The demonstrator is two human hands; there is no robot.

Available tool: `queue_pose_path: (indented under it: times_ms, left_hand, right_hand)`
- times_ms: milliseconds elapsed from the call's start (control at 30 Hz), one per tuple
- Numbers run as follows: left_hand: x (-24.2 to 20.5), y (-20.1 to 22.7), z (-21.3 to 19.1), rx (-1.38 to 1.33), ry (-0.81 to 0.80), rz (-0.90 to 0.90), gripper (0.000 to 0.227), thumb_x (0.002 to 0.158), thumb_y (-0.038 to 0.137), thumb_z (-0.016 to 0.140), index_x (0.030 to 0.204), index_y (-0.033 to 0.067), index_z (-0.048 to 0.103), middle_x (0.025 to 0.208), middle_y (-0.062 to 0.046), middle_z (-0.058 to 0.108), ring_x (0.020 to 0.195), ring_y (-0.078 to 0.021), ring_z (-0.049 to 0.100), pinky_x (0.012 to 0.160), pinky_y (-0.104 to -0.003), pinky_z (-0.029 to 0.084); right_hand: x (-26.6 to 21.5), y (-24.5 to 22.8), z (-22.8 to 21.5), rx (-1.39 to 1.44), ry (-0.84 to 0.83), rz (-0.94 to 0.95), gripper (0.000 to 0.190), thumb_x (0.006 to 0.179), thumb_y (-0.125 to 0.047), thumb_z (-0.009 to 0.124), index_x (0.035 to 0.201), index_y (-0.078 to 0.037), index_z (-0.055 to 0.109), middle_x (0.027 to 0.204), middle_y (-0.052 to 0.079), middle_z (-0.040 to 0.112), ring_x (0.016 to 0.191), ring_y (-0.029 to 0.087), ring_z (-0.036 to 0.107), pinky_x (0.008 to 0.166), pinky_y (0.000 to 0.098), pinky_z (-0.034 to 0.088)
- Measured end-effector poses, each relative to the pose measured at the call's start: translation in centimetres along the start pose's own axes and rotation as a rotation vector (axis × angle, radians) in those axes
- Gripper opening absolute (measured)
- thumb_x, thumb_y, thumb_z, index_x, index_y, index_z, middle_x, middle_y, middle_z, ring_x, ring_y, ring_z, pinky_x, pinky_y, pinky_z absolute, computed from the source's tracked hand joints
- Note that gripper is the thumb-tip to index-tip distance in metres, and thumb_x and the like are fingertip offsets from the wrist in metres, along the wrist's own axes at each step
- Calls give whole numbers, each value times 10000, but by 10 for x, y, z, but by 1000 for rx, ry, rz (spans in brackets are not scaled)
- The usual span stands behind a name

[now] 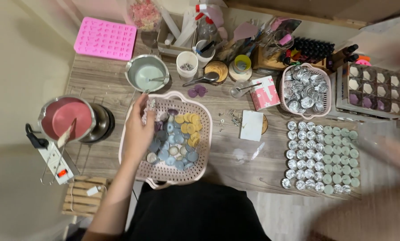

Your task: The recorder sorts through a pink basket of various small candle tins and wax components on a workshop table.

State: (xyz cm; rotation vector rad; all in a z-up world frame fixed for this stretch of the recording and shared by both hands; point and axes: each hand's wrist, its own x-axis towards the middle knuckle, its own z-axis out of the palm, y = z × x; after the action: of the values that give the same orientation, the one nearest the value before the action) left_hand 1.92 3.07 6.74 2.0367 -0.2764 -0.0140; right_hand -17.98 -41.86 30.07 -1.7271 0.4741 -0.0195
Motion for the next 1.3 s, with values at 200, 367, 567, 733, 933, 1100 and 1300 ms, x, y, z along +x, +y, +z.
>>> queue_pose_path:
  times_ms: [200,367,567,733,933,1100,1300]
  left_hand:
    - [-25,-16,-1,247,-97,-410,396,1069,315,536,1385,106,651,1282,-202,723,1129,-350,716,1000,-429,548]
    - [-37,-112,21,338,-50,-252,477,981,247,614,1408,36,591,1345,-260,625,1244,-416,601,1074,-461,459]
    - [-33,-157,29,257,-52,-124,539,923,190,646,1393,-52,538,1402,-299,565,1322,-434,518,1138,-457,376]
    - [-24,-121,4,224,-151,-220,486,905,128,626,1383,48,580,1363,-233,619,1264,-395,583,1102,-436,431]
    - [-9,-120,-2,130,-210,-194,487,906,83,592,1392,64,571,1337,-204,656,1237,-361,624,1084,-413,461]
    - [10,-95,2,132,-354,-344,529,915,76,549,1441,121,524,1390,-163,596,1160,-332,674,1014,-405,517]
    - [8,-106,11,93,-284,-167,479,918,94,612,1392,49,569,1383,-181,623,1285,-333,584,1111,-402,424]
  right_hand:
    - [151,219,272,109,-171,75,283,991,-232,615,1222,-69,601,1085,102,704,983,221,696,897,349,567]
    - [133,297,381,-136,-102,-234,551,874,-164,724,1364,-29,510,1278,189,617,1156,285,628,874,396,552]
    - [146,305,375,-290,-168,-352,620,873,-185,735,1431,-28,513,1324,169,636,1180,278,633,1014,383,499]
    - [152,303,364,-31,-199,-55,440,896,-138,672,1322,-35,632,1068,130,684,904,174,651,808,299,545]
    - [145,252,367,-215,60,141,309,958,-183,663,1220,-24,694,933,144,693,739,206,618,667,343,502]
    - [160,229,407,-616,84,-191,342,889,-233,738,1172,-46,695,1093,140,643,948,294,626,814,430,511]
    - [169,248,439,-942,133,-404,295,903,-197,673,1146,-35,634,1146,178,584,1083,385,570,902,507,467]
